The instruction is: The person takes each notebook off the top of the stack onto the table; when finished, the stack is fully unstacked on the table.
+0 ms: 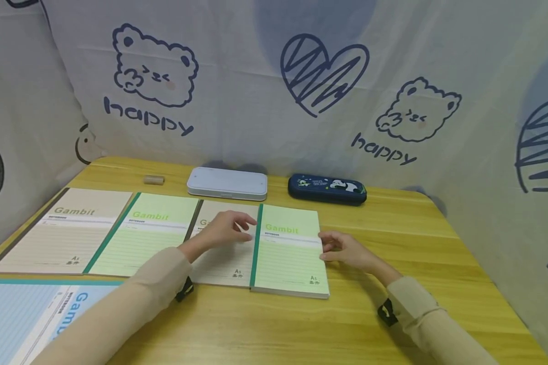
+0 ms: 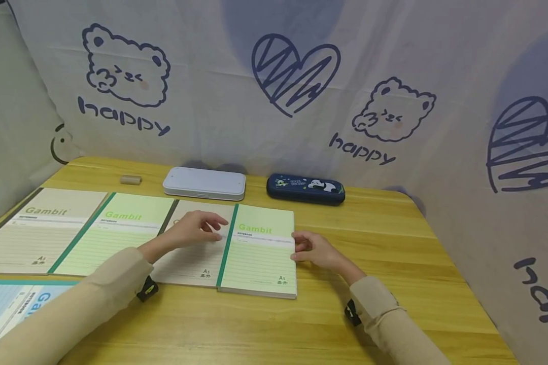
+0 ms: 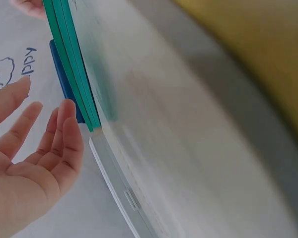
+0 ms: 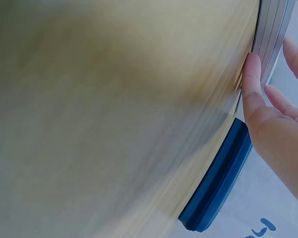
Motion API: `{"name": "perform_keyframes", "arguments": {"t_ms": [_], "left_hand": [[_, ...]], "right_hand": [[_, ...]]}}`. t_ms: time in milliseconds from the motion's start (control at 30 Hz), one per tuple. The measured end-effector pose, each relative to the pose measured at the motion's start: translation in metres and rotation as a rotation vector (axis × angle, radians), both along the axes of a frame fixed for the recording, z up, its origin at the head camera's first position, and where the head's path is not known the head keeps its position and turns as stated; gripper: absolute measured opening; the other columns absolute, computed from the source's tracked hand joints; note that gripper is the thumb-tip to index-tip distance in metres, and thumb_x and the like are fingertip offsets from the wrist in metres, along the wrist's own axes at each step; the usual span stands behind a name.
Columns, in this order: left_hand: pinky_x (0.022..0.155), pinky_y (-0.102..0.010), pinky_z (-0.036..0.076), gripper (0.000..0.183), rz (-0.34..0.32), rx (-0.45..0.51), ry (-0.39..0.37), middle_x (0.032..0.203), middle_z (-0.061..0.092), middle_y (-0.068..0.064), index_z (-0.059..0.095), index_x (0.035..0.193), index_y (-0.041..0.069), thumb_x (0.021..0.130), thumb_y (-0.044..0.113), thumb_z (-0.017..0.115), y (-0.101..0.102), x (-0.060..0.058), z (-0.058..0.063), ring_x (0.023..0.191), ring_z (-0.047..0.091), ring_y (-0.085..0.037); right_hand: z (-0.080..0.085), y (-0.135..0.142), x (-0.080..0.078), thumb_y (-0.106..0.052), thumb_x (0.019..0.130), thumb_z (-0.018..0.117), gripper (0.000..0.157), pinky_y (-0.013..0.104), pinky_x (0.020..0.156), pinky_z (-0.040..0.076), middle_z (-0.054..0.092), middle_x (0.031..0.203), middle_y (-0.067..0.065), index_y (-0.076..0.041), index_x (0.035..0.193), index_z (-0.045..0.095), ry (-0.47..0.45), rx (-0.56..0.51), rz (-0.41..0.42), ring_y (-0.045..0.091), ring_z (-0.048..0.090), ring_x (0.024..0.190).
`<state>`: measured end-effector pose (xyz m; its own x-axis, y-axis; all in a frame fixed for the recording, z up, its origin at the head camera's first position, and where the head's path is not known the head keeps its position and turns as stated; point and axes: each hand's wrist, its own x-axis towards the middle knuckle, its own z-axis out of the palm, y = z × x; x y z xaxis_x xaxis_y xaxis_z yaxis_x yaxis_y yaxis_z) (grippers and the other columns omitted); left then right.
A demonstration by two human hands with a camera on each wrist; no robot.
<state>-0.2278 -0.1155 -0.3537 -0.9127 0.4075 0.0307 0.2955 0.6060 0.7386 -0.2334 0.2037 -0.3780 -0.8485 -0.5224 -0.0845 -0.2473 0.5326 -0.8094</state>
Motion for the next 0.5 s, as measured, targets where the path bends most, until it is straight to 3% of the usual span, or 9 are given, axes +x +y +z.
{"name": "perform_keyframes", "arguments": {"t_ms": [200, 500], "left_hand": [[0.072, -0.034, 0.047, 0.044, -0.002, -0.041, 0.014, 0.102, 0.059, -0.016, 0.057, 0.117, 0.003, 0.075, 0.012, 0.071, 0.01, -0.002, -0.001, 0.085, 0.059, -0.026], [0.07, -0.031, 0.045, 0.054, 0.02, -0.115, -0.055, 0.105, 0.056, -0.014, 0.055, 0.121, 0.009, 0.073, 0.021, 0.075, 0.017, -0.004, -0.006, 0.082, 0.056, -0.02]], "right_hand": [[0.001, -0.001, 0.0, -0.007, 0.081, 0.064, 0.055, 0.032, 0.082, 0.042, 0.051, 0.115, 0.025, 0.014, 0.125, 0.039, -0.01, 0.002, -0.013, 0.029, 0.053, 0.096], [0.001, -0.001, 0.0, -0.005, 0.081, 0.064, 0.055, 0.032, 0.082, 0.043, 0.051, 0.114, 0.026, 0.016, 0.124, 0.038, -0.001, -0.002, -0.001, 0.03, 0.053, 0.096]]}}
